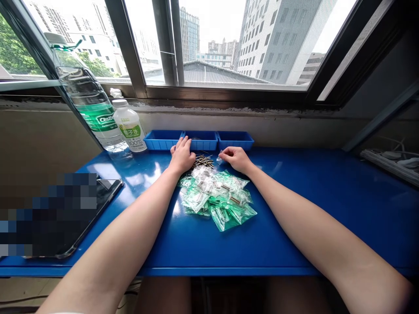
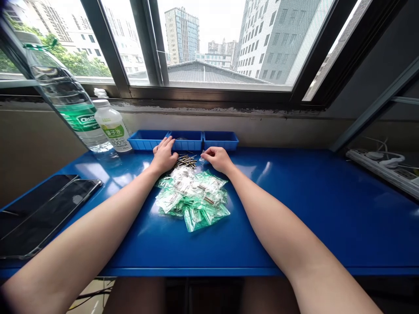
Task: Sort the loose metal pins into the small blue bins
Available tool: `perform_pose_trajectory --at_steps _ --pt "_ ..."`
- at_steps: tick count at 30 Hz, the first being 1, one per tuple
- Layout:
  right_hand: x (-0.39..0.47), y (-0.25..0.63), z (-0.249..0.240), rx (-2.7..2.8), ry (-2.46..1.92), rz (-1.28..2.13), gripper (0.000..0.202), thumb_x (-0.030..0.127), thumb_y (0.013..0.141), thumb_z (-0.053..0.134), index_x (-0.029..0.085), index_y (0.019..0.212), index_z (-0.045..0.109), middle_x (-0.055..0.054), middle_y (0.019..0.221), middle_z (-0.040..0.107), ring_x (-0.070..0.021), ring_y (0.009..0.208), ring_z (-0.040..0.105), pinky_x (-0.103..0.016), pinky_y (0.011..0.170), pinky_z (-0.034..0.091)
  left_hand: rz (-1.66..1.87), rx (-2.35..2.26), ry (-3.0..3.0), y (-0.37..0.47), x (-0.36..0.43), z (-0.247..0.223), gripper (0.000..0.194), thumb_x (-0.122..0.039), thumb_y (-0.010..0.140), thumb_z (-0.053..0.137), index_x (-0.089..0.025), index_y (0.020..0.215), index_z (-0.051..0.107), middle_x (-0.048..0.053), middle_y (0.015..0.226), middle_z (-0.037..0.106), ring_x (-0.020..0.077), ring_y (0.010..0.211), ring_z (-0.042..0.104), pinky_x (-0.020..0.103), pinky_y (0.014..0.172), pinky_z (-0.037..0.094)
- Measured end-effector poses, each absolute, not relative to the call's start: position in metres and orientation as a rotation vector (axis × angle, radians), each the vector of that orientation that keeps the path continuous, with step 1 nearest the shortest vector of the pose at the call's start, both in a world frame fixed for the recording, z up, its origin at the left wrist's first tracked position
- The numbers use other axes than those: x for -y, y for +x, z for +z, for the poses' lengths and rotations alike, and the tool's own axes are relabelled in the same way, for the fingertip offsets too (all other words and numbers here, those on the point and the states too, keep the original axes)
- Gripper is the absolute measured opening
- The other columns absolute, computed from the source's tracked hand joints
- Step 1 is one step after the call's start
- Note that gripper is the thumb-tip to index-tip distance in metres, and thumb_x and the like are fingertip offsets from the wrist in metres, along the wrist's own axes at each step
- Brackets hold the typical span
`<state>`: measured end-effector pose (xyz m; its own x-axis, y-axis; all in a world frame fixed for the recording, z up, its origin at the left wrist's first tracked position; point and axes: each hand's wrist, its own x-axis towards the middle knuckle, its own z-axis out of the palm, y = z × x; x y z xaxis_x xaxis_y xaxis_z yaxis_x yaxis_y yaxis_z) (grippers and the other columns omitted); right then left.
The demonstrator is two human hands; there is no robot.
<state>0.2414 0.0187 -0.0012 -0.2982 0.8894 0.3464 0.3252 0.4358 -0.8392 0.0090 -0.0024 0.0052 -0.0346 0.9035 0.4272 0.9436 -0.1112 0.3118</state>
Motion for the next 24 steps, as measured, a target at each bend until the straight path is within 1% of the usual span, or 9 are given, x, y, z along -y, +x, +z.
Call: perform_pose_trajectory --at_steps 3,5,7,10,13,16,18,20,24 --pt "-0.02 0.241 -0.002 1.77 -0.984 0.921 0.035 0.051 0.066 0.076 0.019 0.075 0.065 -0.004 0.069 0.067 -0.0164 0.063 0.059 -0.03 0.06 0.047 -1.035 1.934 -2.093 0.014 0.009 0.013 0.052 -0.024 0.087 0.045 -0.018 0.137 0.057 0.009 0.149 0.052 0.0233 0.143 0.039 0.042 0.118 0.025" --pt "-0.021 0.241 -0.002 1.727 -0.963 0.99 0.036 0.051 0.065 0.077 0.02 0.077 0.064 -0.004 0.069 0.068 -0.0184 0.066 0.062 -0.031 0.059 0.048 -1.127 1.807 -2.172 0.018 0.015 0.018 0.046 -0.027 0.089 0.046 -0.02 0.132 0.06 0.008 0.142 0.059 0.0229 0.137 0.047 0.04 0.116 0.026" --pt "-0.021 0.24 -0.002 1.703 -0.947 1.039 0.037 0.052 0.065 0.077 0.021 0.078 0.063 -0.005 0.072 0.069 -0.0206 0.07 0.065 -0.031 0.059 0.049 -1.093 1.644 -2.411 0.023 0.021 0.021 0.041 -0.029 0.089 0.048 -0.024 0.126 0.065 0.005 0.137 0.063 0.0226 0.131 0.052 0.039 0.114 0.028" --pt "-0.018 0.239 0.0 1.722 -0.92 1.075 0.037 0.053 0.065 0.077 0.021 0.078 0.065 -0.005 0.076 0.072 -0.021 0.073 0.066 -0.031 0.059 0.051 -0.962 1.511 -2.722 0.029 0.026 0.02 0.035 -0.031 0.09 0.05 -0.026 0.117 0.07 0.004 0.136 0.064 0.0243 0.129 0.054 0.043 0.113 0.028" --pt "-0.017 0.239 0.002 1.78 -0.889 1.072 0.037 0.053 0.066 0.076 0.019 0.08 0.069 -0.004 0.076 0.072 -0.0166 0.065 0.062 -0.03 0.058 0.051 -0.939 1.518 -2.84 0.032 0.026 0.017 0.036 -0.03 0.09 0.048 -0.027 0.118 0.071 0.005 0.136 0.064 0.0247 0.129 0.055 0.046 0.113 0.027" --pt "-0.016 0.239 0.001 1.825 -0.891 1.048 0.039 0.054 0.069 0.074 0.018 0.085 0.074 -0.003 0.072 0.07 -0.0133 0.056 0.056 -0.029 0.054 0.049 -0.968 1.503 -2.855 0.032 0.023 0.015 0.04 -0.024 0.087 0.049 -0.024 0.122 0.068 0.006 0.132 0.067 0.0247 0.126 0.057 0.047 0.114 0.029" --pt "-0.015 0.239 0.001 1.841 -0.901 1.035 0.04 0.054 0.07 0.073 0.018 0.087 0.076 -0.003 0.072 0.07 -0.0132 0.055 0.055 -0.029 0.053 0.048 -0.984 1.461 -2.854 0.033 0.022 0.015 0.043 -0.019 0.083 0.05 -0.023 0.121 0.069 0.006 0.127 0.069 0.0245 0.122 0.06 0.045 0.114 0.032" --pt "-0.014 0.238 0.002 1.84 -0.903 1.027 0.041 0.055 0.07 0.073 0.018 0.088 0.076 -0.003 0.073 0.071 -0.0136 0.056 0.055 -0.029 0.054 0.049 -1.026 1.421 -2.861 0.033 0.021 0.015 0.044 -0.015 0.079 0.05 -0.022 0.117 0.07 0.006 0.123 0.071 0.0239 0.117 0.063 0.042 0.111 0.038" --pt "-0.011 0.236 0.005 1.801 -0.911 1.035 0.042 0.057 0.067 0.075 0.018 0.082 0.07 -0.004 0.073 0.07 -0.0149 0.057 0.058 -0.03 0.055 0.051 -1.12 1.38 -2.914 0.034 0.021 0.016 0.047 -0.009 0.072 0.05 -0.021 0.112 0.073 0.005 0.116 0.073 0.0228 0.111 0.066 0.037 0.105 0.046"
